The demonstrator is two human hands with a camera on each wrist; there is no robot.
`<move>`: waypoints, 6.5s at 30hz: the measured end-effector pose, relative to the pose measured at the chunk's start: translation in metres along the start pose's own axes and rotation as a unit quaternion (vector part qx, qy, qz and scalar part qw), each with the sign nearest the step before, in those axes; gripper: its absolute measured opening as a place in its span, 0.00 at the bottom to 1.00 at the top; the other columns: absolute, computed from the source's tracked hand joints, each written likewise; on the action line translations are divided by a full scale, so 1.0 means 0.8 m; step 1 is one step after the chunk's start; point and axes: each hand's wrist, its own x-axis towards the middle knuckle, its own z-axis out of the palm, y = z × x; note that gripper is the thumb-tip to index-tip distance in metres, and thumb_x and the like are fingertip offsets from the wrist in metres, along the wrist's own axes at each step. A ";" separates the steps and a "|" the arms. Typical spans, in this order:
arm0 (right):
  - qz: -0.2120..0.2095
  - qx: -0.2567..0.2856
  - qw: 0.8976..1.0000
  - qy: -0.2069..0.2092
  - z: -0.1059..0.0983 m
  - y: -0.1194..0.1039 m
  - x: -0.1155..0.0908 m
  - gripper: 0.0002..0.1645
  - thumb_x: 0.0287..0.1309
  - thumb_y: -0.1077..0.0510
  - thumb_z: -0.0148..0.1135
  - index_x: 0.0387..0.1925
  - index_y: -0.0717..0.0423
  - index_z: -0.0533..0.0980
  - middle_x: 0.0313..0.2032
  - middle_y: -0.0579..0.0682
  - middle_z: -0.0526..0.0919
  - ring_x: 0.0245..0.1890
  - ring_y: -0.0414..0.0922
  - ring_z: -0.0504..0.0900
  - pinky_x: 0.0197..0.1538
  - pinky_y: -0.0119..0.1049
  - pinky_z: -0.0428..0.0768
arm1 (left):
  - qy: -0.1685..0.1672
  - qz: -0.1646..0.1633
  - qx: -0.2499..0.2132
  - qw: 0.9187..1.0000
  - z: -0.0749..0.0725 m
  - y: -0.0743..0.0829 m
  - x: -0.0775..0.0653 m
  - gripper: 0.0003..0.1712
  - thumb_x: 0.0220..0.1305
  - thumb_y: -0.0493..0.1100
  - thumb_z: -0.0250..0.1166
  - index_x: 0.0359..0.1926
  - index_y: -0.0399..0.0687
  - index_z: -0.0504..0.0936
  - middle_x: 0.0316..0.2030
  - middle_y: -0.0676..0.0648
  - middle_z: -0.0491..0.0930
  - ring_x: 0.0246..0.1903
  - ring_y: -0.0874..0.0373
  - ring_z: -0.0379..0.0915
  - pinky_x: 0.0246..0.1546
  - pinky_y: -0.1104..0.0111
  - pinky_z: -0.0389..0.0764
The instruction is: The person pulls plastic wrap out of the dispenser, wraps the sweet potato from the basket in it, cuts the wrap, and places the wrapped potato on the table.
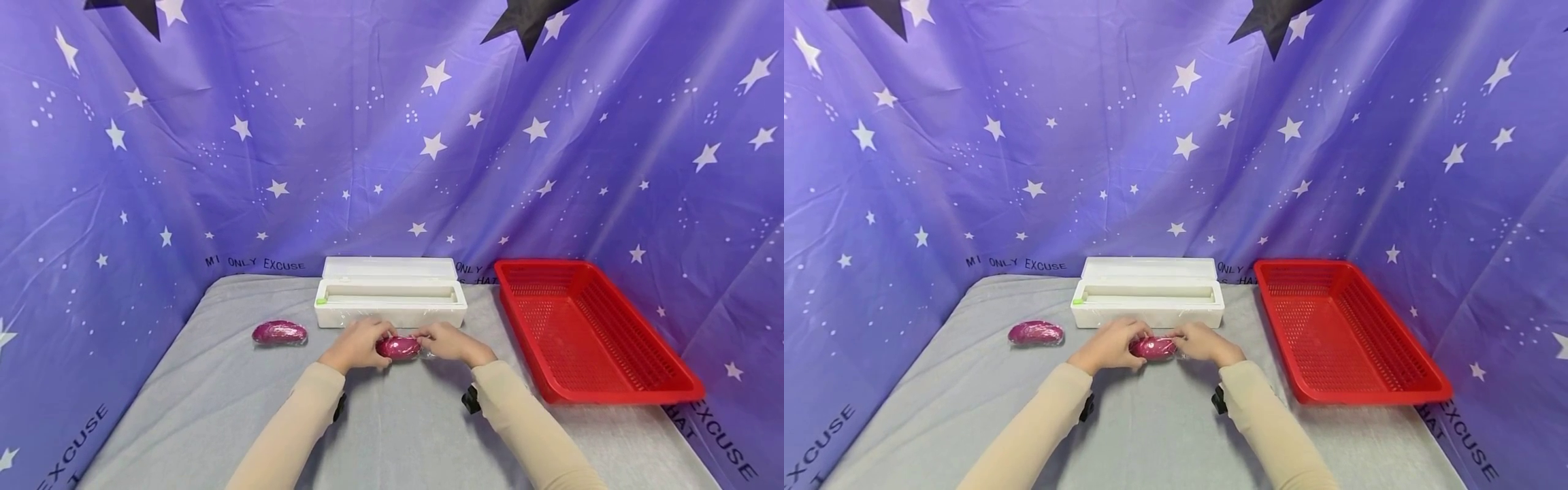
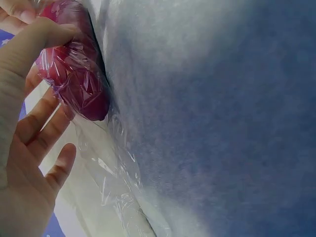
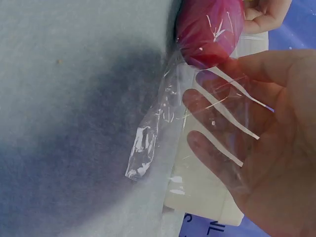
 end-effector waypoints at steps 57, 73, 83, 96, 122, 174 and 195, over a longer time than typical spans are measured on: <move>0.000 -0.061 0.980 0.190 0.044 -0.011 0.035 0.19 0.53 0.61 0.75 0.47 0.62 0.82 0.45 0.55 0.84 0.47 0.51 0.80 0.53 0.47 0.78 | 0.056 -0.053 -0.020 0.997 0.003 -0.013 0.004 0.24 0.54 0.47 0.77 0.52 0.55 0.82 0.48 0.51 0.82 0.49 0.52 0.78 0.54 0.57 0.76; -0.010 -0.039 0.984 0.174 0.039 -0.011 0.025 0.19 0.57 0.63 0.69 0.51 0.63 0.82 0.48 0.55 0.83 0.49 0.52 0.80 0.56 0.48 0.77 | 0.063 -0.053 -0.016 0.996 -0.009 -0.012 0.003 0.17 0.60 0.51 0.70 0.50 0.56 0.85 0.47 0.52 0.83 0.48 0.53 0.79 0.51 0.57 0.78; 0.001 -0.062 0.984 0.166 0.037 -0.014 0.026 0.20 0.59 0.60 0.69 0.53 0.62 0.81 0.50 0.55 0.82 0.53 0.53 0.78 0.61 0.50 0.73 | 0.329 -0.182 -0.129 0.918 -0.036 -0.042 -0.012 0.22 0.54 0.38 0.75 0.51 0.45 0.82 0.49 0.40 0.78 0.52 0.43 0.71 0.56 0.49 0.70; 0.012 -0.055 0.985 0.163 0.032 -0.017 0.022 0.20 0.61 0.60 0.67 0.54 0.63 0.80 0.54 0.58 0.81 0.57 0.57 0.76 0.63 0.53 0.71 | 0.278 -0.351 -0.271 0.852 -0.042 -0.076 -0.043 0.43 0.58 0.50 0.75 0.68 0.32 0.69 0.60 0.30 0.69 0.60 0.38 0.68 0.63 0.50 0.69; -0.042 -0.048 0.984 0.166 0.028 -0.066 0.078 0.17 0.63 0.59 0.63 0.53 0.58 0.81 0.49 0.51 0.82 0.50 0.48 0.80 0.55 0.42 0.78 | 0.259 -0.336 -0.289 0.858 -0.034 -0.094 -0.054 0.35 0.61 0.44 0.74 0.66 0.36 0.74 0.61 0.33 0.73 0.59 0.42 0.74 0.60 0.59 0.75; 0.052 -0.197 0.970 0.133 0.061 -0.144 0.205 0.10 0.65 0.50 0.67 0.44 0.46 0.87 0.40 0.46 0.84 0.42 0.45 0.83 0.44 0.37 0.82 | 0.275 -0.319 -0.287 0.860 -0.031 -0.101 -0.059 0.32 0.59 0.41 0.75 0.63 0.37 0.77 0.59 0.35 0.77 0.54 0.43 0.79 0.50 0.65 0.80; 0.051 -0.270 0.957 0.090 0.055 -0.148 0.202 0.08 0.68 0.53 0.62 0.43 0.50 0.83 0.39 0.45 0.86 0.42 0.44 0.84 0.46 0.37 0.82 | 0.261 -0.314 -0.267 0.873 -0.035 -0.100 -0.063 0.32 0.59 0.44 0.75 0.63 0.40 0.78 0.60 0.35 0.77 0.53 0.42 0.79 0.52 0.59 0.81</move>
